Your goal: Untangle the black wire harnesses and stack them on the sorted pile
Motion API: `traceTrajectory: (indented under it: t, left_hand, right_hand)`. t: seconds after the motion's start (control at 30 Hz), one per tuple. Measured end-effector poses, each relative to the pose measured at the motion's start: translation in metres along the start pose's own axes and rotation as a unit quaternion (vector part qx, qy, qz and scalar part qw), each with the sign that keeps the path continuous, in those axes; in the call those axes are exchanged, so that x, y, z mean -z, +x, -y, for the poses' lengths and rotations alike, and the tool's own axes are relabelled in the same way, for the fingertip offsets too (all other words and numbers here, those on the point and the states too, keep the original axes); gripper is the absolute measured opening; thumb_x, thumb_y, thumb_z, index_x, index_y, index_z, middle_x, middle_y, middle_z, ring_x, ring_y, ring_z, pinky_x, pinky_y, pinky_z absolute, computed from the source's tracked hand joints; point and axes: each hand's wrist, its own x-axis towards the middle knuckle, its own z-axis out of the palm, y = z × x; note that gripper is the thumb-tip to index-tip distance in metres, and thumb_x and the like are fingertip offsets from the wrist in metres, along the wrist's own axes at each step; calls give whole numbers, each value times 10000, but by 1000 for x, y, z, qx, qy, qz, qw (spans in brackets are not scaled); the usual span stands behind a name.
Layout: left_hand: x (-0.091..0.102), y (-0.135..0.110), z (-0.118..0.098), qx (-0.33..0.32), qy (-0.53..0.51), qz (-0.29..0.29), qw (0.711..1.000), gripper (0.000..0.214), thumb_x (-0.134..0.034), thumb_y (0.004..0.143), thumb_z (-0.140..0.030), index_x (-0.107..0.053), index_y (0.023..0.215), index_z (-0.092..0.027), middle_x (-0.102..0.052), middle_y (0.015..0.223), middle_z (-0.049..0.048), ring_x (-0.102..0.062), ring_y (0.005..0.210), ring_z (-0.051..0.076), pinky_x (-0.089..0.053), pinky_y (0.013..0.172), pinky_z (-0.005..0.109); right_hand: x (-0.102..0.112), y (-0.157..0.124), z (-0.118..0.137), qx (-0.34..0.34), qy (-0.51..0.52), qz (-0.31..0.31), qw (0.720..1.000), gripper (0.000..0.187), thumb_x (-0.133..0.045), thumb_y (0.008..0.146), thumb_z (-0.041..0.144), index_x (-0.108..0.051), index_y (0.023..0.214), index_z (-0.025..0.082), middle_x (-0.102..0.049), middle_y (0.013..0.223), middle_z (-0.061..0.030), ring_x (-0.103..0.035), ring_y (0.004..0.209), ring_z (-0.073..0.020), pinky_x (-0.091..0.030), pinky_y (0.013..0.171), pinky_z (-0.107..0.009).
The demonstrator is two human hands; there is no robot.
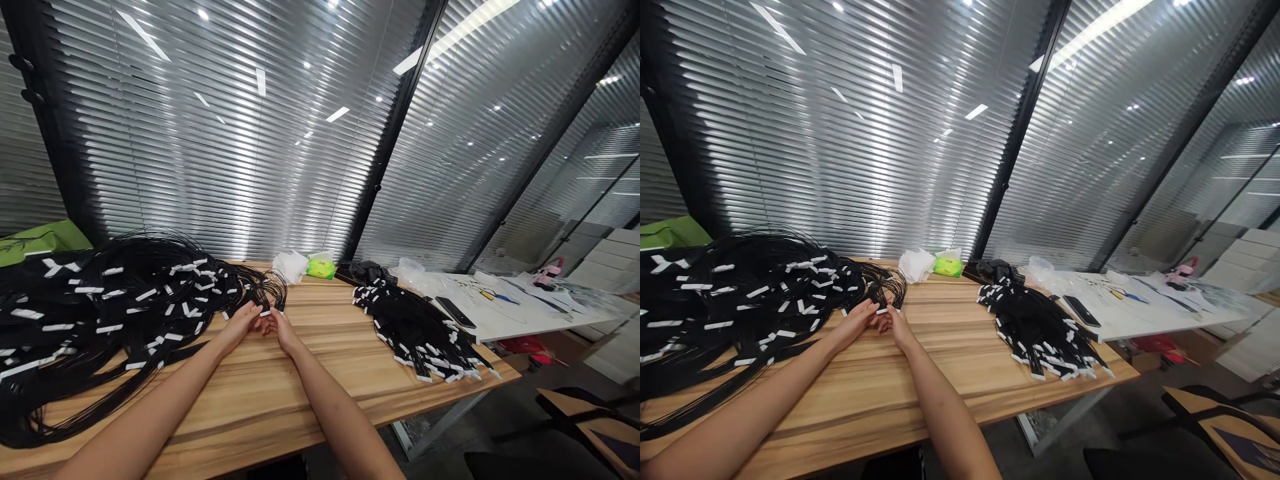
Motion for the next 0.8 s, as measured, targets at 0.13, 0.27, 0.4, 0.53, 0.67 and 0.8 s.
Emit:
traceTrajectory:
  t: [0.13, 0.27, 0.4, 0.53, 0.67, 0.8]
  left_hand:
    - [0, 2, 4, -10, 33, -17, 999, 445, -741, 686, -485, -648, 968, -153, -541, 593, -45, -414, 472, 86, -339, 476, 219]
    - [-1, 4, 9, -22, 65, -51, 996, 395, -747, 666, -505, -566, 746, -163, -493, 489, -73, -411, 441, 90, -298, 462, 209]
    - [-3, 4, 9, -32, 71, -62, 995, 421, -768, 631, -514, -554, 761, -175, -565, 540, -58, -511, 510, 123, -388, 529, 233]
    - [-5, 3, 7, -39, 69, -49, 996, 447, -789, 607, -505, -597, 840, -174, -692, 710, 24, -622, 699, 183, -479, 693, 297]
    - [-6, 3, 7, -49, 69, -45, 995, 494, -821, 572, -483, -602, 893, -178, -730, 807, 61, -663, 798, 218, -502, 784, 348]
    - [-5, 2, 9, -58, 76, -58, 994, 506, -839, 547, -465, -601, 888, -177, -718, 756, 47, -682, 803, 243, -525, 761, 379]
  right_hand:
    - [0, -1, 1, 0, -26, -13, 1000, 500, -447, 845, 598, -618, 694, 153, -672, 576, -51, -534, 435, -122, -417, 474, -232]
    - [-2, -1, 0, 4, -75, -63, 995, 492, -425, 904, 554, -619, 704, 149, -662, 596, -25, -550, 454, -122, -452, 502, -255]
    - [2, -3, 1, 19, -143, -156, 977, 320, -536, 925, 440, -648, 894, 142, -688, 831, -31, -636, 667, -137, -530, 652, -309]
    - [11, -6, 4, 34, -200, -239, 949, 289, -554, 933, 353, -588, 1149, 165, -636, 1128, -84, -643, 927, -203, -544, 806, -404]
    - [14, -7, 4, 41, -249, -262, 931, 300, -565, 927, 326, -571, 1184, 170, -615, 1175, -91, -625, 995, -225, -524, 860, -440]
    - [9, -9, 2, 40, -290, -226, 929, 278, -574, 919, 354, -602, 1111, 154, -643, 1093, -75, -635, 943, -210, -517, 847, -428]
